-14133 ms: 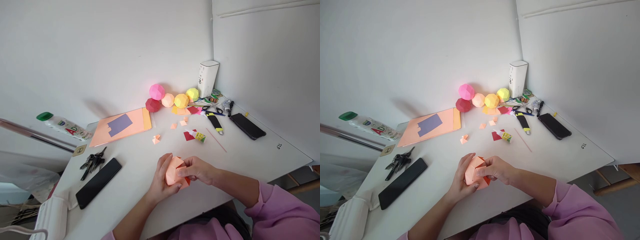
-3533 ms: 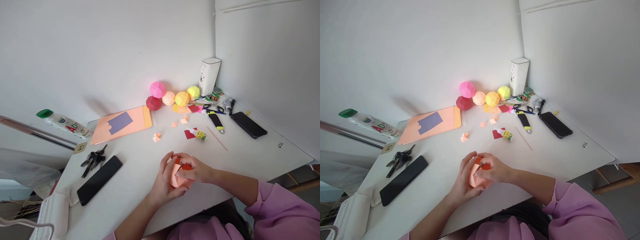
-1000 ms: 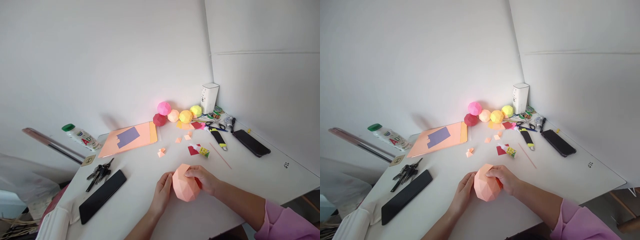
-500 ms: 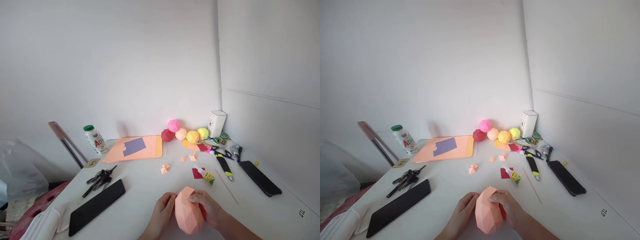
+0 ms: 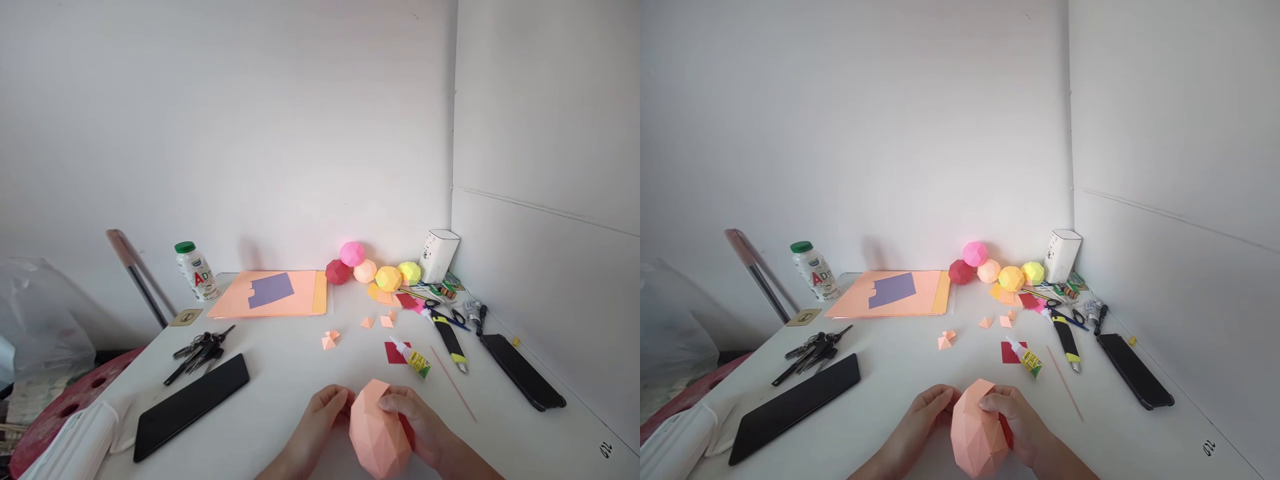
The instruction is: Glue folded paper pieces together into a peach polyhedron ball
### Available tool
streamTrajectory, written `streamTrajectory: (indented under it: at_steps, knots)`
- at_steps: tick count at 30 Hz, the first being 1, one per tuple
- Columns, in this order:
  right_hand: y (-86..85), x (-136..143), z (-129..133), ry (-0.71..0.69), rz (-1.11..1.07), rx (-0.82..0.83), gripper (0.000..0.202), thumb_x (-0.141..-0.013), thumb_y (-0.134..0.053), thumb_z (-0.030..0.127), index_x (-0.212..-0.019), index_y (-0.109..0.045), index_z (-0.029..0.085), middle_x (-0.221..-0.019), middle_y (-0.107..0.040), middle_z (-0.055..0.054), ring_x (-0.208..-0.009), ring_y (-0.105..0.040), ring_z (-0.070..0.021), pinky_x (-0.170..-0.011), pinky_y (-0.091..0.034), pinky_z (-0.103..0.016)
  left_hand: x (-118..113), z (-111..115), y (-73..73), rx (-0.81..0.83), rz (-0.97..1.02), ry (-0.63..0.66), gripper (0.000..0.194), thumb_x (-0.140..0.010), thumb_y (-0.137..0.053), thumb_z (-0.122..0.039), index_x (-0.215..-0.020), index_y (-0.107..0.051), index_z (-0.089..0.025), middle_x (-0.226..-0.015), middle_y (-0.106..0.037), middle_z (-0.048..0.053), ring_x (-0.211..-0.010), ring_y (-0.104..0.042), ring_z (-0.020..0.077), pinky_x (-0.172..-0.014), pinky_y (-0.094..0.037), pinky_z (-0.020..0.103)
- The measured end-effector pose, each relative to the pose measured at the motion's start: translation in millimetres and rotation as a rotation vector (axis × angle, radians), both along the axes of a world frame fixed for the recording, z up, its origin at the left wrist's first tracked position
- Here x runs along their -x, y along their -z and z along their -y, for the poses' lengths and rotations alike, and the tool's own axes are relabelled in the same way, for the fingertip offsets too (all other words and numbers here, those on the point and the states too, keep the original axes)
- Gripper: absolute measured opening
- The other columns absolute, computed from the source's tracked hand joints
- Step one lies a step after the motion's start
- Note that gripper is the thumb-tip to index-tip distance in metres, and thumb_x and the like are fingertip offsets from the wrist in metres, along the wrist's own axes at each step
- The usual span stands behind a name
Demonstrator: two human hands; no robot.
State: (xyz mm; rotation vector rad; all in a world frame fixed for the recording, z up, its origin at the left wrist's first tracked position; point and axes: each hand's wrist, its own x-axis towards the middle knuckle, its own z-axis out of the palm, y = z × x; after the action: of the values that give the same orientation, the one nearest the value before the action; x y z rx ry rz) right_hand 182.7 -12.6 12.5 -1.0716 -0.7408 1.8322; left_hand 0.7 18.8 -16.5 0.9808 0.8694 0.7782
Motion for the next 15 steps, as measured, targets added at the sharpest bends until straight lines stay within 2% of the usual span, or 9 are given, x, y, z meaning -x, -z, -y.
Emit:
streamTrajectory:
  at_steps: [4, 15]
  knots:
    - [-3.5, 0.8, 0.4, 0.001, 0.002, 0.012, 0.020, -0.060, -0.073, 0.029, -0.065, -0.066, 0.011, -0.063, -0.059, -0.002, -0.061, -0.049, -0.0133, -0.061, -0.035, -0.025, 2.2, -6.3, 4.1, 0.118, 0.178, -0.050, 0.031, -0.076, -0.064, -0.044, -0.078, -0.064, -0.013, -0.076, -0.066, 0.006, -0.071, -0.060, 0.0165, -0.070, -0.045, 0.029]
    - [4.5, -2.7, -1.1, -0.035, 0.008, -0.006, 0.020, -0.066, -0.070, 0.030, -0.070, -0.065, 0.010, -0.067, -0.058, -0.003, -0.064, -0.050, -0.0144, -0.063, -0.036, -0.026, 2.7, -4.3, 4.1, 0.122, 0.135, -0.051, 0.032, -0.072, -0.068, -0.044, -0.076, -0.064, -0.013, -0.075, -0.067, 0.006, -0.071, -0.061, 0.0164, -0.068, -0.047, 0.028]
